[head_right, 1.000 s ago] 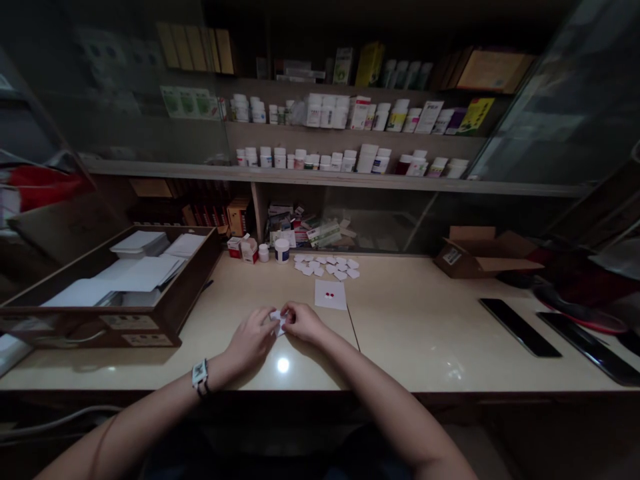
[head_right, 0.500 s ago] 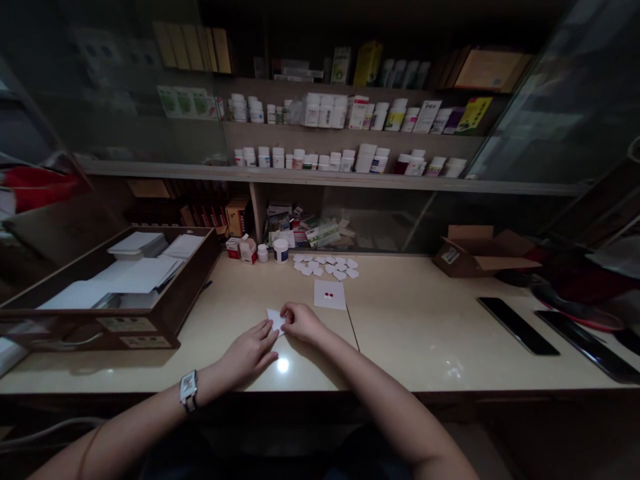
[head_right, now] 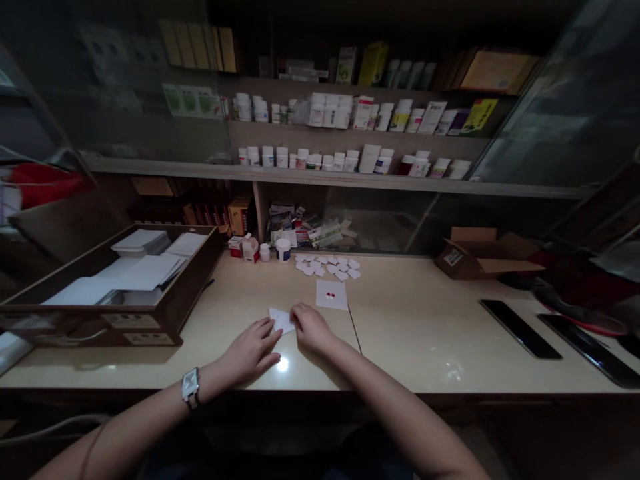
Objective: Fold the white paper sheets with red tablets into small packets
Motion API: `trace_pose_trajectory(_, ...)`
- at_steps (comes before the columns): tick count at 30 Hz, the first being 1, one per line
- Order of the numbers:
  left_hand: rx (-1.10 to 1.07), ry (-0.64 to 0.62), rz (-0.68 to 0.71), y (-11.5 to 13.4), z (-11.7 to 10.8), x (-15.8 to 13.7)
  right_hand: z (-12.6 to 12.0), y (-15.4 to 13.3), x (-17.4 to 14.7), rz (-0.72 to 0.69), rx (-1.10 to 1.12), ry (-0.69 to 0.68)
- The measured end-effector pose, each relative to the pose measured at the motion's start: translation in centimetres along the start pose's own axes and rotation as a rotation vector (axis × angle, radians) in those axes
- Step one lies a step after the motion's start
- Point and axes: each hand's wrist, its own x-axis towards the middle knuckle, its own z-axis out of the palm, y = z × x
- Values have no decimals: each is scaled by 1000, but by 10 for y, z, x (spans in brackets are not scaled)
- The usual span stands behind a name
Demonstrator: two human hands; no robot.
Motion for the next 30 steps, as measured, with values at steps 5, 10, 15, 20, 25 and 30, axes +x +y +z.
trace_pose_trajectory(5,-103,76,30,-7,5,9,-5,0,16,75,64,12)
trace_pose_trajectory(10,-214,115,-102,-9,6,20,4,-11,30,155,34,-46)
trace_pose_trajectory(15,-300,166,-345,-12,1,34,14,-12,30,165,48,-40)
trace_pose_trajectory(20,-414,90,-603,-30,2,52,14,-12,27,174,77,-9)
trace_pose_trajectory(25,-470,-15,-570,-37,4,56,14,-11,26,157,118,-16)
trace_pose_trajectory(30,-494,-62,-509,-36,0,55,16,-4,27,143,209,-75)
